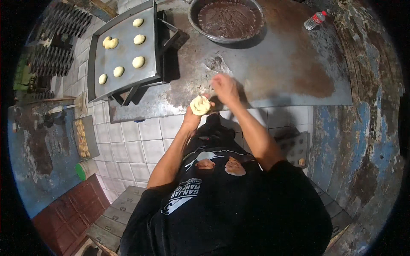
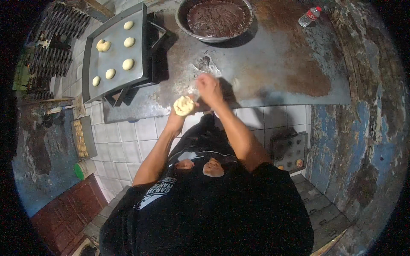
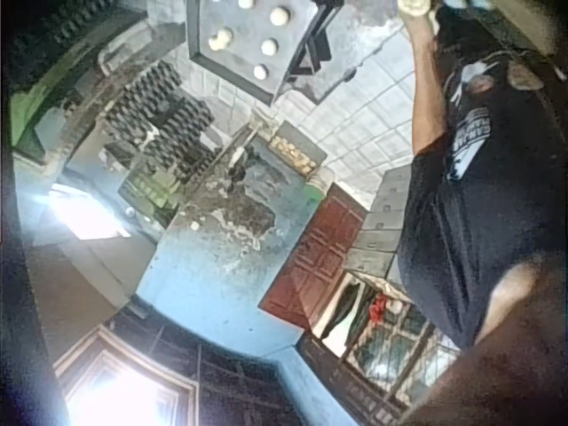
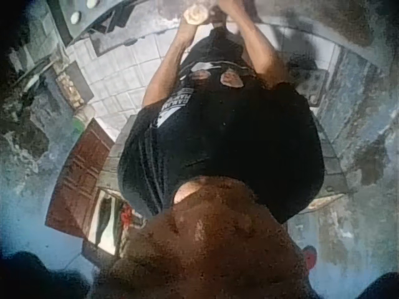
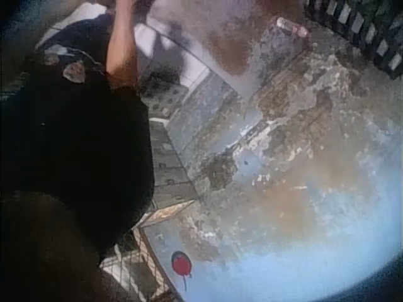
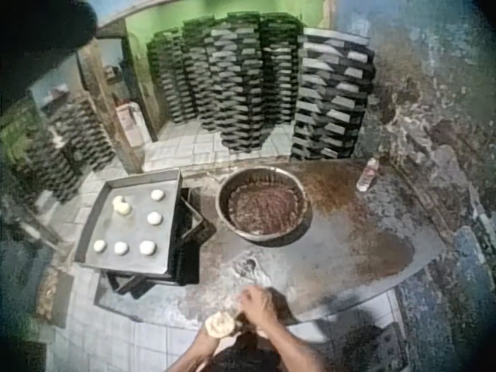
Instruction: The person prepares filled dough balls by filling pieces of dough with chocolate paste from a bowl, sealing and shaping the dough by hand, and arranging the dough balls onto baking trays.
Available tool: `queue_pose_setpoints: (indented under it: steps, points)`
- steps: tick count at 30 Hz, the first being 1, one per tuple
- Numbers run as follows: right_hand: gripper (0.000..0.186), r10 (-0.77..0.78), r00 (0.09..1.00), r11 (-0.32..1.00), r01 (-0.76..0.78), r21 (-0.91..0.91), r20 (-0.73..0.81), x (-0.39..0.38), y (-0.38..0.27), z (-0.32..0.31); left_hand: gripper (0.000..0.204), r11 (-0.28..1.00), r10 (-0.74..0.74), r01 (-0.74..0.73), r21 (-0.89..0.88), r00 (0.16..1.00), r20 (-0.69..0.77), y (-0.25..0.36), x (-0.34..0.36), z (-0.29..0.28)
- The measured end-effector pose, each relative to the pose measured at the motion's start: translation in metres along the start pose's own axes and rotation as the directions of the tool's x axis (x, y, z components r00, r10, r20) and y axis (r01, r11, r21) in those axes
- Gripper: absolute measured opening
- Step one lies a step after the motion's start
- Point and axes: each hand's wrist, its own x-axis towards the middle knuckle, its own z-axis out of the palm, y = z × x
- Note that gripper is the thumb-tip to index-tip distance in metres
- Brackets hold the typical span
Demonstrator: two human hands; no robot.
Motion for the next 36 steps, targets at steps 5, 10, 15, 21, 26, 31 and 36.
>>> queue_pose_setpoints:
  steps: [5,10,15,21,26,31,36]
  points:
    - [0.023,0.074,0.989,0.663,0.046,-0.747,0.127,0.056,0.092,0.031,0.08,0.974,0.222,-0.223,0.045,0.975,0.018,0.078,0.052,-0.004]
    - [0.028,0.292,0.893,0.706,0.04,-0.707,0.343,0.091,0.058,0.019,0.054,0.958,0.27,-0.269,0.102,0.963,0.004,0.142,0.102,-0.034]
    - [0.022,0.161,0.932,0.949,-0.056,-0.311,0.324,0.146,-0.018,-0.021,0.051,0.872,0.284,-0.224,0.436,0.956,-0.077,0.19,0.146,-0.052]
    - [0.022,0.049,0.975,0.919,0.041,-0.392,0.216,0.259,-0.041,-0.054,0.053,0.905,0.333,-0.243,0.348,0.915,-0.227,0.214,0.196,-0.053]
    - [0.03,0.217,0.907,0.756,0.077,-0.65,0.361,0.291,-0.001,-0.025,0.04,0.888,0.263,-0.161,0.43,0.946,-0.189,0.202,0.221,-0.065]
    - [0.026,0.459,0.75,0.887,-0.417,-0.199,0.475,0.305,0.02,-0.031,0.04,0.872,0.365,-0.254,0.417,0.907,-0.211,0.176,0.236,-0.071]
    - [0.018,0.376,0.661,0.658,-0.684,0.316,0.649,0.275,-0.034,-0.062,0.054,0.837,0.43,-0.248,0.488,0.849,-0.306,0.179,0.236,-0.059]
